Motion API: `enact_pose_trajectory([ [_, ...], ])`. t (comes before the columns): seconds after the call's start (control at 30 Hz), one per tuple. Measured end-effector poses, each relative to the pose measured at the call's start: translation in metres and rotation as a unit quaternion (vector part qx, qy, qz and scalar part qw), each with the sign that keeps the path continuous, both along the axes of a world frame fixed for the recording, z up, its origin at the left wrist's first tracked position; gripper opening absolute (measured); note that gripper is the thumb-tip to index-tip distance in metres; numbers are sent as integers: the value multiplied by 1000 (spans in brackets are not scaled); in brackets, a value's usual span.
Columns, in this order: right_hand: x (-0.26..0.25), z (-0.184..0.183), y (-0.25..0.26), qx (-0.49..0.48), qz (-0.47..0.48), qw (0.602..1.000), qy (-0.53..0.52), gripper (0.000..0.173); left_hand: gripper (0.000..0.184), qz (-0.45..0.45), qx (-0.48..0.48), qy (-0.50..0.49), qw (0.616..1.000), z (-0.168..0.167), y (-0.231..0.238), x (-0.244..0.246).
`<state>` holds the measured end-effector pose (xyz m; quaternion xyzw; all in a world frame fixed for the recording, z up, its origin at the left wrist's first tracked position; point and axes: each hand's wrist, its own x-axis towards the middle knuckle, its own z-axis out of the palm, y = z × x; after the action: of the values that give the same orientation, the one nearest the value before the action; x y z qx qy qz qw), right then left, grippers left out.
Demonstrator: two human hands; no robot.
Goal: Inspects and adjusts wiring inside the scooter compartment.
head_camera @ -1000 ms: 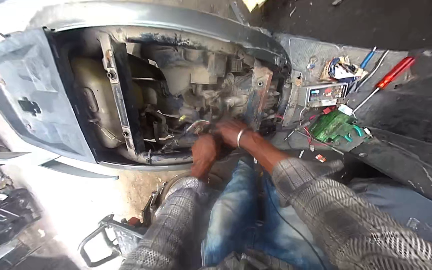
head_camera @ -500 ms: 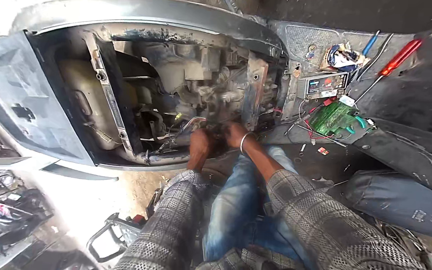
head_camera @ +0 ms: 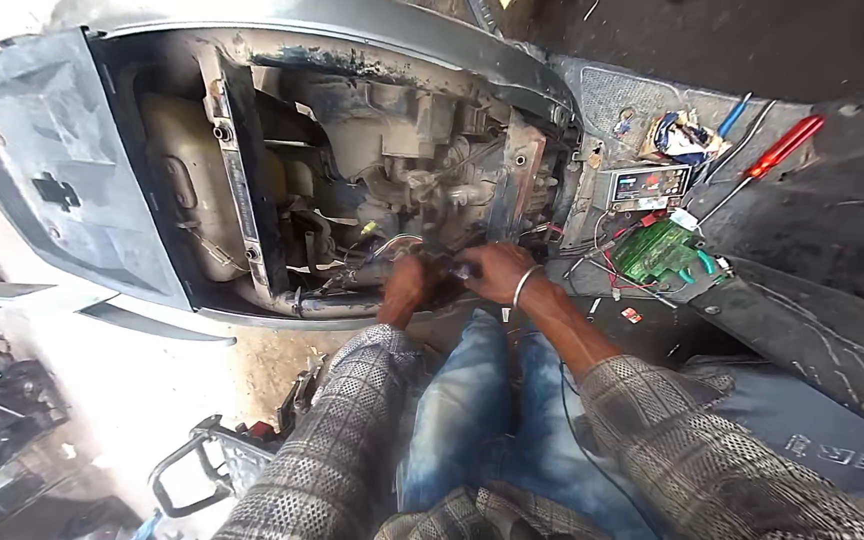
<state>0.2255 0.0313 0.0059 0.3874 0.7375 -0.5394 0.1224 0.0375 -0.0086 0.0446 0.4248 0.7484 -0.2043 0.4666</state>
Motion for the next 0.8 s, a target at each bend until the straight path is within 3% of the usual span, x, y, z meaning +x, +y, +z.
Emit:
enact_pose_trajectory([
  [0.07, 4, 3, -3, 13, -8, 1000, 12, 38, 30, -13, -6, -36, 999, -1, 0, -1],
  [0.3, -1, 4, -11, -52, -190, 979, 51, 60, 29, 25, -35, -179, 983, -9, 12, -13],
  [0.47, 4, 8, -17, -22, -208, 975, 72, 62, 30, 166, -48, -178, 969, -12, 18, -8],
  [0.57, 4, 12, -15, -20, -187, 981, 49, 59, 28, 196, -48, -171, 964, -20, 16, -4],
  [0.67, 2, 27, -5, -1, -104, 994, 23, 51, 28, 192, -54, -195, 960, -22, 15, -8],
  [0.8, 4, 36, -5, 28, -26, 999, 36, 37, 22, 263, -61, -259, 927, -26, 13, -17],
])
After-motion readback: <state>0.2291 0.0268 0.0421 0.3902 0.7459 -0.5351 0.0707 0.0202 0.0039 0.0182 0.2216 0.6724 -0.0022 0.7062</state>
